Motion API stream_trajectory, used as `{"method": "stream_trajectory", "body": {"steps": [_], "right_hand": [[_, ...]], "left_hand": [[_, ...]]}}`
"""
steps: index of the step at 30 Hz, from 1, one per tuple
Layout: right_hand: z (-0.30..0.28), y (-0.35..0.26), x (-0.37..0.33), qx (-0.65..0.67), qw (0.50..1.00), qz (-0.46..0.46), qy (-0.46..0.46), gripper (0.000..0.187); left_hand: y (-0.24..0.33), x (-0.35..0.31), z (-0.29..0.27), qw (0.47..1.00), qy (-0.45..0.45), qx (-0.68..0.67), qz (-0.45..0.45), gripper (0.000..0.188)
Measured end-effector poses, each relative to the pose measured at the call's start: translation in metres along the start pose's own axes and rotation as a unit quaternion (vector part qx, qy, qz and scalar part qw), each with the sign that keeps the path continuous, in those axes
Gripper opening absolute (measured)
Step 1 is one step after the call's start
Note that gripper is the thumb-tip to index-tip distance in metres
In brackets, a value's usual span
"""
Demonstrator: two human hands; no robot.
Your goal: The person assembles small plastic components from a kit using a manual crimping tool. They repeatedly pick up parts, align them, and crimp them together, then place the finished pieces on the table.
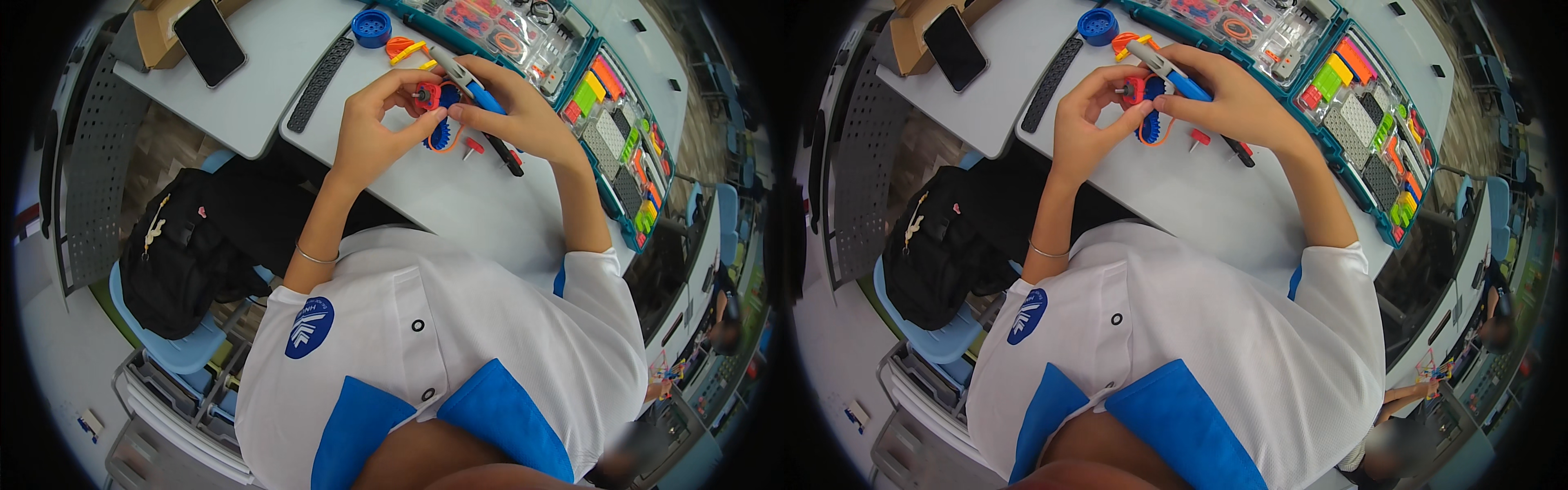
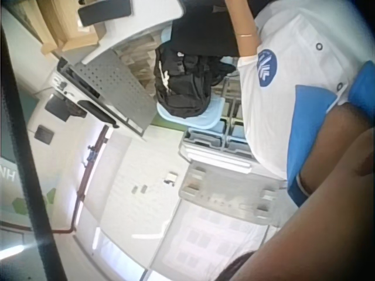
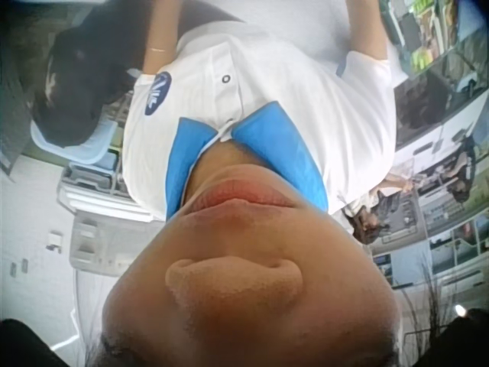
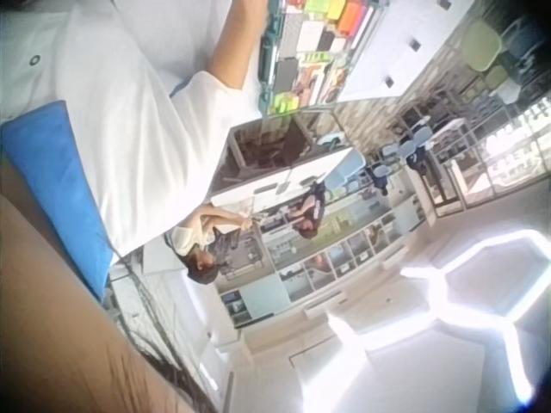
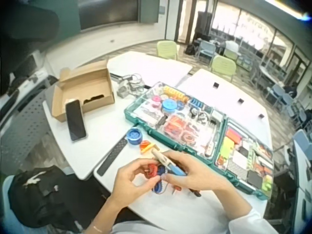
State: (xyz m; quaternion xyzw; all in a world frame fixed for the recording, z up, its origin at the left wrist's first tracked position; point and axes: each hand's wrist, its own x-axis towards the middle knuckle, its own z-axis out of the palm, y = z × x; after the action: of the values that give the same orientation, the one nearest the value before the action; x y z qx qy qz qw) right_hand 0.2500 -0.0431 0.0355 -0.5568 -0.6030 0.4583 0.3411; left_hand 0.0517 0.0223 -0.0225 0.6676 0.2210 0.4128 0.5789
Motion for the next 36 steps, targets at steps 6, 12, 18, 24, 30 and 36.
{"method": "stream_trajectory", "body": {"steps": [6, 12, 18, 24, 30, 36], "right_hand": [[0.005, 0.005, 0.002, -0.047, 0.998, -0.015, 0.036, 0.052], [0.004, 0.001, 0.002, -0.051, 0.998, 0.025, 0.036, 0.045], [0.006, -0.001, 0.003, -0.027, 0.998, 0.044, 0.022, 0.046], [-0.003, 0.004, 0.003, -0.039, 0.998, 0.041, -0.005, 0.034], [-0.034, 0.008, -0.003, -0.063, 0.993, 0.055, 0.088, 0.046], [-0.038, -0.003, -0.005, -0.048, 0.993, 0.055, 0.096, 0.046]], "left_hand": [[0.005, -0.005, 0.0, 1.0, 0.012, -0.004, 0.008, 0.035], [0.004, -0.007, -0.006, 1.0, 0.025, -0.002, 0.001, 0.028], [0.007, -0.006, -0.013, 0.998, -0.014, 0.053, 0.011, 0.02], [-0.019, -0.012, -0.008, 0.995, 0.026, -0.069, -0.062, 0.011], [-0.022, -0.002, -0.011, 0.984, -0.002, 0.173, -0.039, 0.013], [-0.038, 0.002, 0.007, 0.919, -0.036, 0.383, 0.083, 0.034]]}}
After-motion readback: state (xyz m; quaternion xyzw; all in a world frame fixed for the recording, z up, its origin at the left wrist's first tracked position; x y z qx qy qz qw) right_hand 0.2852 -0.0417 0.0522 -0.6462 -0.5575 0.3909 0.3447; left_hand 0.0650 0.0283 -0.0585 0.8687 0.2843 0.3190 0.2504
